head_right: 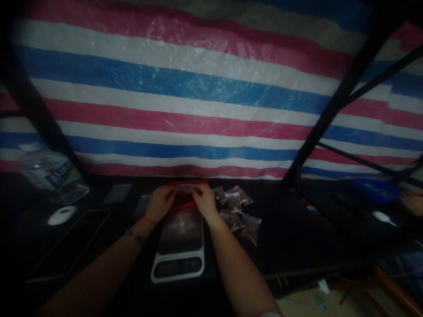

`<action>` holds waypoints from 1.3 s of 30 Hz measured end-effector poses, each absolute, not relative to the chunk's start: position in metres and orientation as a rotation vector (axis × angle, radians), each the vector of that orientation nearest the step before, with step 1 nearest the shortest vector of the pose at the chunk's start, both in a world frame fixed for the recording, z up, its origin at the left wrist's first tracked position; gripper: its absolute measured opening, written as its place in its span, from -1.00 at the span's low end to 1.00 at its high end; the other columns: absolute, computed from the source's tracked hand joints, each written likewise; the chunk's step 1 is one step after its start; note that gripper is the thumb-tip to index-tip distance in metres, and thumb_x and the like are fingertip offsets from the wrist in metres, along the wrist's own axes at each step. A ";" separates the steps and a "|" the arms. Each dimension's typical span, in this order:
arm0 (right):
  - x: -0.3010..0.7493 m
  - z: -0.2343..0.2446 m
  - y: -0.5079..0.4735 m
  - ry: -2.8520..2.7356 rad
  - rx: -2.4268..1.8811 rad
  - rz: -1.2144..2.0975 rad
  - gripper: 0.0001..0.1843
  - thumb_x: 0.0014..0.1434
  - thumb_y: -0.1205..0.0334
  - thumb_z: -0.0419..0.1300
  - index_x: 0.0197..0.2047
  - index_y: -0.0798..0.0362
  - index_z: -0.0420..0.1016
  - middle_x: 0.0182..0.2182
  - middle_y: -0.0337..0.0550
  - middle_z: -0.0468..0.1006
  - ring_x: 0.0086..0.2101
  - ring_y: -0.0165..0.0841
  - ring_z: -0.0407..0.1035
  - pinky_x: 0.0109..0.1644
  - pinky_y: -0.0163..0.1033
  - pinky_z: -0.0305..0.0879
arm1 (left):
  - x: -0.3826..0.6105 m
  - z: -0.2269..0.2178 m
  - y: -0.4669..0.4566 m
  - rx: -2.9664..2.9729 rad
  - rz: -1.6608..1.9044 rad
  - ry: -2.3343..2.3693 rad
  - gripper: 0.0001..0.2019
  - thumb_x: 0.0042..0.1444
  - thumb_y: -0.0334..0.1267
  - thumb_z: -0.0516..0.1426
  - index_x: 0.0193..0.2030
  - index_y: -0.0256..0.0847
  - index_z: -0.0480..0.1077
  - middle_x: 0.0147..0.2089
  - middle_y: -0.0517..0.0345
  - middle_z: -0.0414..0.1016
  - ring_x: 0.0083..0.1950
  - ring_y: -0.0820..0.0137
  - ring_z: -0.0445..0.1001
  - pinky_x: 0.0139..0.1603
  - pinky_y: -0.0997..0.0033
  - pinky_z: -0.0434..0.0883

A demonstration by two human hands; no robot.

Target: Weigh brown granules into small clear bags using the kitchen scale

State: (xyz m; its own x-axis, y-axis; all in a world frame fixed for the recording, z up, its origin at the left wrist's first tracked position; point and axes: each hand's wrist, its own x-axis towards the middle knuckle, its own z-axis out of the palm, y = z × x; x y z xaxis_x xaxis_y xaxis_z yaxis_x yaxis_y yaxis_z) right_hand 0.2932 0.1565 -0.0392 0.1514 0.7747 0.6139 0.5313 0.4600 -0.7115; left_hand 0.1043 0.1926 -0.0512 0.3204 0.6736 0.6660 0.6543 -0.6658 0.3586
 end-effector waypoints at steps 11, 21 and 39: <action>0.292 -0.035 0.156 -1.494 -1.144 0.336 -0.89 0.07 0.23 0.20 -0.39 -0.01 0.57 -0.39 -0.18 0.58 -0.30 -0.30 0.43 -0.13 -0.20 0.33 | 0.103 -0.047 0.189 2.514 1.307 1.353 -0.75 0.22 -0.24 -0.01 -0.18 -0.22 0.49 -0.21 0.02 0.57 -0.15 0.23 0.47 -0.03 0.20 0.36; 0.287 -0.042 0.161 -0.857 -0.807 0.960 -0.81 -0.05 0.16 0.31 -0.34 0.02 0.46 -0.44 -0.31 0.50 -0.40 -0.43 0.43 -0.21 -0.26 0.41 | 0.107 -0.050 0.184 2.197 1.495 1.139 -0.51 0.13 -0.10 0.09 0.17 -0.26 0.22 0.10 -0.09 0.41 0.10 0.20 0.40 0.13 0.13 0.33; 0.283 -0.044 0.159 -1.096 -0.950 0.823 -0.82 -0.06 0.15 0.29 -0.37 0.04 0.47 -0.49 -0.26 0.50 -0.46 -0.40 0.37 -0.34 -0.30 0.32 | 0.099 -0.043 0.191 1.624 1.472 0.950 -0.67 0.00 -0.09 0.17 -0.15 -0.25 0.37 -0.20 0.04 0.51 -0.18 0.33 0.50 -0.06 0.26 0.44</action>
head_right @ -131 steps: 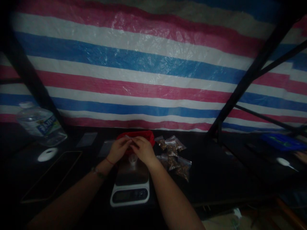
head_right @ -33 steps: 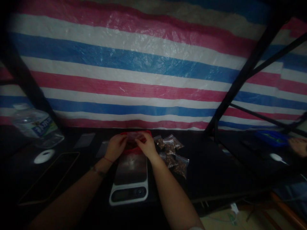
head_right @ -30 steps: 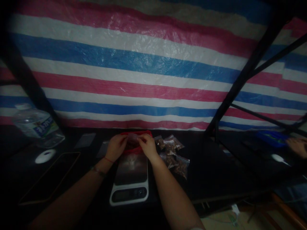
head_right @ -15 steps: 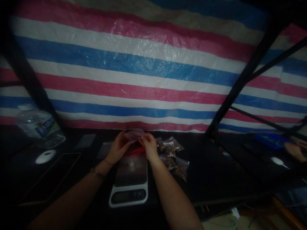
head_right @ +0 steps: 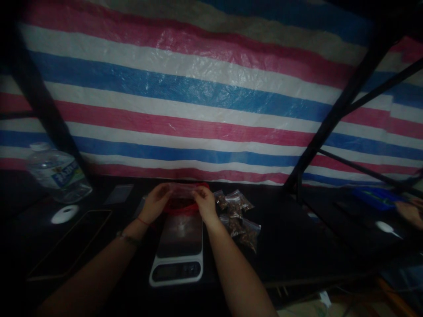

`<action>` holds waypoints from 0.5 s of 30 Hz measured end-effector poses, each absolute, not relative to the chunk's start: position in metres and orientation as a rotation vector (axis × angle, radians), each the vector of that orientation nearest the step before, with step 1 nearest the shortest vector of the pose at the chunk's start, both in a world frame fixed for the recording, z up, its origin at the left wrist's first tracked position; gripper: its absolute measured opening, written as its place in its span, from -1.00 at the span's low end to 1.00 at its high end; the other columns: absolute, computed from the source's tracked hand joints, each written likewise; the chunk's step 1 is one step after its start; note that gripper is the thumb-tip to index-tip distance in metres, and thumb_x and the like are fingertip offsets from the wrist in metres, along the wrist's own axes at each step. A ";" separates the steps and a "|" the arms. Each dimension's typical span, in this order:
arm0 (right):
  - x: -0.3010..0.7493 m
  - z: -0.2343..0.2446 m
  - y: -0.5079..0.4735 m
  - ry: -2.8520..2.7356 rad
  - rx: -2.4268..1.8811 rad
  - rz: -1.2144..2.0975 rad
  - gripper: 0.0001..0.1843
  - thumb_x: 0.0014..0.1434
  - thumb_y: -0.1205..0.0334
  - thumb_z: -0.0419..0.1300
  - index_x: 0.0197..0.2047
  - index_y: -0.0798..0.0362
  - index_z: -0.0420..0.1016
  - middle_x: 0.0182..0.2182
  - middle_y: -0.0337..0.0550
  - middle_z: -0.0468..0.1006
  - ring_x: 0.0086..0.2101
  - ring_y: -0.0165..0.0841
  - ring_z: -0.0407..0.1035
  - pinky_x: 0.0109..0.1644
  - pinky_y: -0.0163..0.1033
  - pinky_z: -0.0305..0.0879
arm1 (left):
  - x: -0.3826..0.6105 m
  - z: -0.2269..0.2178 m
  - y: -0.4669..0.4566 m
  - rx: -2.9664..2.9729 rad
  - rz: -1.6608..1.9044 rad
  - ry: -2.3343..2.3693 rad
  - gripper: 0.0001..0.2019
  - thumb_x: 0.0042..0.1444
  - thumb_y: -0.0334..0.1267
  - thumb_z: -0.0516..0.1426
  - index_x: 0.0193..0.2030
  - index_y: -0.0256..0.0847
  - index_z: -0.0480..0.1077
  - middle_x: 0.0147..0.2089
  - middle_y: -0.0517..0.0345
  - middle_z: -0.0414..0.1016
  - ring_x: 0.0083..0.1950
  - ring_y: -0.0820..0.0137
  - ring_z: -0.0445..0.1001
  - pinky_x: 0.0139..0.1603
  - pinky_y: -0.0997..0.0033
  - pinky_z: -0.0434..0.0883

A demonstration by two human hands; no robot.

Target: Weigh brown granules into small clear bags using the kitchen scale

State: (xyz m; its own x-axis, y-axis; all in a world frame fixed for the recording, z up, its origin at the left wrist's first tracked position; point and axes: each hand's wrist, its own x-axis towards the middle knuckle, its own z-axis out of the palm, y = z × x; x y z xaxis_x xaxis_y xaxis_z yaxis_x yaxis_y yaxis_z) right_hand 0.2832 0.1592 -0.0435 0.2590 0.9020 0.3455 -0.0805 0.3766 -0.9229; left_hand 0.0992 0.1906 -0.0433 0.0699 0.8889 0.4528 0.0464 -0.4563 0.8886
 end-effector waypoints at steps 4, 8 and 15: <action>0.288 -0.043 0.161 -1.049 -0.942 0.817 -0.81 -0.05 0.15 0.25 -0.35 0.05 0.46 -0.51 -0.25 0.49 -0.48 -0.40 0.36 -0.38 -0.31 0.29 | 0.052 -0.019 0.212 1.424 1.612 1.107 -0.61 -0.06 -0.03 0.19 -0.17 -0.27 0.39 -0.26 0.06 0.51 -0.29 0.36 0.48 -0.19 0.32 0.44; 0.291 -0.043 0.162 -1.013 -0.938 0.807 -0.80 -0.03 0.16 0.23 -0.32 0.07 0.46 -0.52 -0.27 0.47 -0.48 -0.41 0.36 -0.37 -0.32 0.28 | 0.003 0.005 0.234 1.616 1.267 1.197 -0.57 -0.09 0.00 0.16 -0.15 -0.27 0.45 -0.20 0.03 0.54 -0.23 0.30 0.49 -0.19 0.34 0.42; 0.295 -0.042 0.165 -0.991 -0.933 0.793 -0.80 -0.05 0.18 0.22 -0.32 0.07 0.47 -0.51 -0.27 0.48 -0.47 -0.41 0.36 -0.35 -0.32 0.27 | -0.002 -0.006 0.246 2.292 0.246 1.484 -0.78 -0.14 -0.20 0.09 -0.40 -0.20 0.53 -0.28 0.00 0.58 -0.23 0.20 0.50 -0.16 0.31 0.36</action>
